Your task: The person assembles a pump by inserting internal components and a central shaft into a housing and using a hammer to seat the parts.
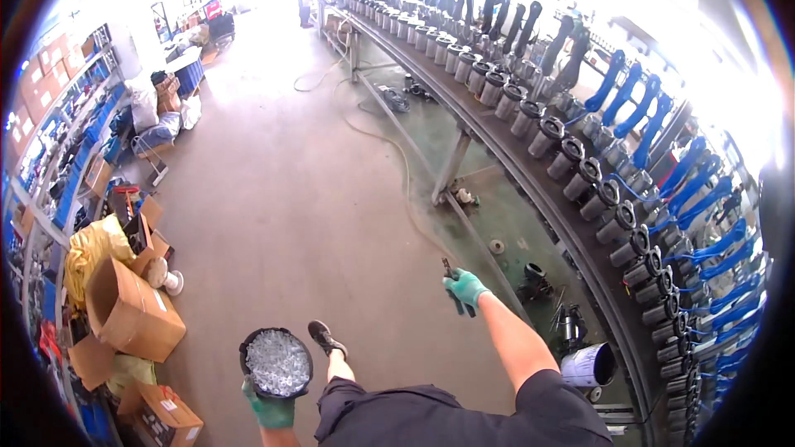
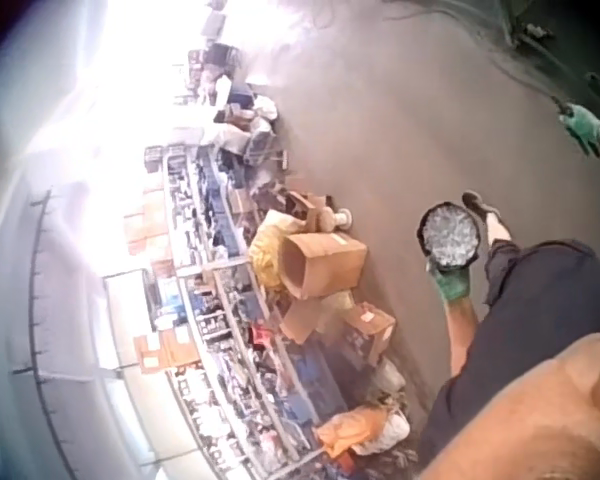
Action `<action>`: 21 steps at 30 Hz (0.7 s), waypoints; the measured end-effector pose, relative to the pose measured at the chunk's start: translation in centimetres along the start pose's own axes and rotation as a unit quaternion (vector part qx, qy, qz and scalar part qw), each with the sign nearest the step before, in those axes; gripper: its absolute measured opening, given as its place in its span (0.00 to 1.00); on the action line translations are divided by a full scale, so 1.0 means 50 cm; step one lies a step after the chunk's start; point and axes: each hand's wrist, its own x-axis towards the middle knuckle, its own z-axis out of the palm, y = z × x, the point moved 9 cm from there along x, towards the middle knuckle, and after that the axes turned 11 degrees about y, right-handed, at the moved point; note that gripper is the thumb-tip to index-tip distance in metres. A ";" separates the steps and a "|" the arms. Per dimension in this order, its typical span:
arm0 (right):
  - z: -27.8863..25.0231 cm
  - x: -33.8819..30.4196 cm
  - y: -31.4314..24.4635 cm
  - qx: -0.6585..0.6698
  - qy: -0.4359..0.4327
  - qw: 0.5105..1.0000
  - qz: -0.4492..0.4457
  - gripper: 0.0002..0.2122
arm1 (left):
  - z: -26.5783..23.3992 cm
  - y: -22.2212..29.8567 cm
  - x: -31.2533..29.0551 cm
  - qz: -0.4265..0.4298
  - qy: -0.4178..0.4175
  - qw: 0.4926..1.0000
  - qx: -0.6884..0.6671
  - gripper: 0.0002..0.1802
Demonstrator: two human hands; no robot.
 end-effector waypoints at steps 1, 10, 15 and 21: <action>0.011 0.029 -0.064 -0.022 0.000 0.999 -0.024 0.18 | 0.021 0.020 0.060 -0.003 0.003 1.000 0.009 0.51; 0.188 0.018 0.163 -0.249 -0.144 0.924 0.253 0.22 | 0.191 0.266 0.606 -0.012 -0.017 1.000 -0.017 0.50; 0.247 -0.098 0.103 -0.101 -0.120 0.873 0.461 0.24 | 0.339 0.396 0.884 -0.028 -0.090 0.995 0.023 0.50; 0.421 0.209 0.074 -0.229 -0.245 0.890 0.310 0.25 | 0.414 0.454 1.233 -0.034 -0.046 0.998 0.001 0.49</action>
